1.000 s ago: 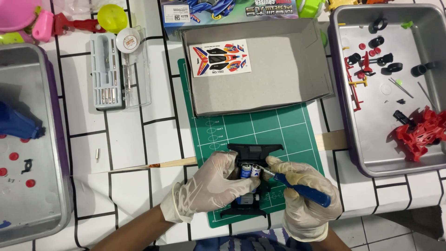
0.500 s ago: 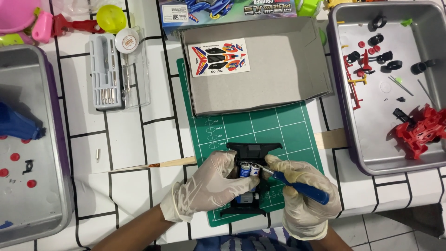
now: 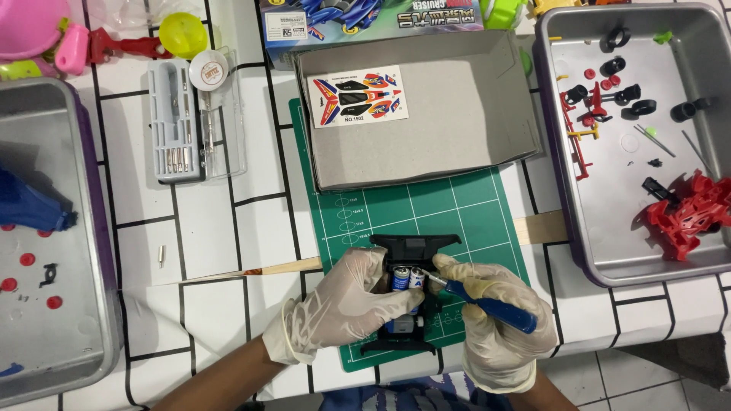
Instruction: Assembling a miniature toy car, including installing batteries and securing parts with a screwdriver.
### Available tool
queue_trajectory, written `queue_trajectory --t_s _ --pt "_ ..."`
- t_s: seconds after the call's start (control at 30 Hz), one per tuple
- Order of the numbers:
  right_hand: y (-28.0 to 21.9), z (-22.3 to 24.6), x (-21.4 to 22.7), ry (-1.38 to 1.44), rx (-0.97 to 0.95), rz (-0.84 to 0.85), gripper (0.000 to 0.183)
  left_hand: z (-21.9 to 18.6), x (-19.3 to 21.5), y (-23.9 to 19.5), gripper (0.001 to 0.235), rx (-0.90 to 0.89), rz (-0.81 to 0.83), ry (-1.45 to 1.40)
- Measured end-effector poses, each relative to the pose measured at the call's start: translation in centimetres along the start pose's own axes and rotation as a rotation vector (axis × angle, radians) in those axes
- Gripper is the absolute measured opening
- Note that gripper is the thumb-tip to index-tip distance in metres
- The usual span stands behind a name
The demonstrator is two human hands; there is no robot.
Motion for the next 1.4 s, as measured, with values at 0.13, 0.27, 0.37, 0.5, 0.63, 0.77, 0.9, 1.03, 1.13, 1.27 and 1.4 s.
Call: queue_trajectory --t_s 0.13,0.27,0.37,0.5,0.63,0.77,0.9,1.03,1.13,1.27,1.4 --pt "-0.3 -0.4 0.3 0.017 0.003 -0.003 0.023 -0.6 0.1 -0.2 0.012 -0.113 0.033 0.114" --pt "-0.4 -0.5 0.4 0.035 0.002 -0.007 0.019 -1.5 -0.2 -0.5 0.012 -0.171 0.001 0.273" --pt "-0.1 -0.2 0.1 0.011 -0.002 -0.004 0.022 -1.5 -0.1 -0.5 0.015 -0.123 -0.042 0.319" --pt "-0.4 -0.4 0.3 0.022 -0.005 -0.007 0.018 -1.4 -0.1 -0.5 0.012 -0.146 0.007 0.234" --pt "-0.8 -0.8 0.6 0.018 -0.005 -0.008 0.017 -1.9 -0.2 -0.7 0.016 -0.119 -0.033 0.341" --pt "-1.1 -1.4 0.9 0.069 -0.033 -0.030 0.017 -1.6 -0.2 -0.5 0.014 -0.136 -0.026 0.339" --pt "-1.0 -1.2 0.7 0.068 -0.009 -0.035 0.016 -1.7 -0.3 -0.5 0.012 -0.200 0.032 0.281" --pt "-0.7 -0.9 0.6 0.068 -0.004 -0.021 0.017 -1.0 0.1 -0.4 0.014 -0.347 0.125 0.192" --pt "-0.8 -1.0 0.6 0.063 -0.024 -0.023 0.020 -0.7 0.3 -0.2 0.015 -0.264 0.039 0.272" --pt "-1.4 -1.8 1.0 0.160 -0.068 -0.029 0.013 -1.3 0.0 -0.4 0.024 -0.286 0.054 0.280" --pt "-1.0 -1.2 0.8 0.094 -0.066 -0.026 0.016 0.1 0.4 -0.1 0.021 -0.324 0.204 0.064"
Point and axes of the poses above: each hand's wrist, its own y-axis towards the middle knuckle, its own x-axis out of the back of the hand, z = x × y, the point moved 5 cm from there along y, towards the middle knuckle, and after that the axes turned 12 degrees about -z, right-handed, at the moved point
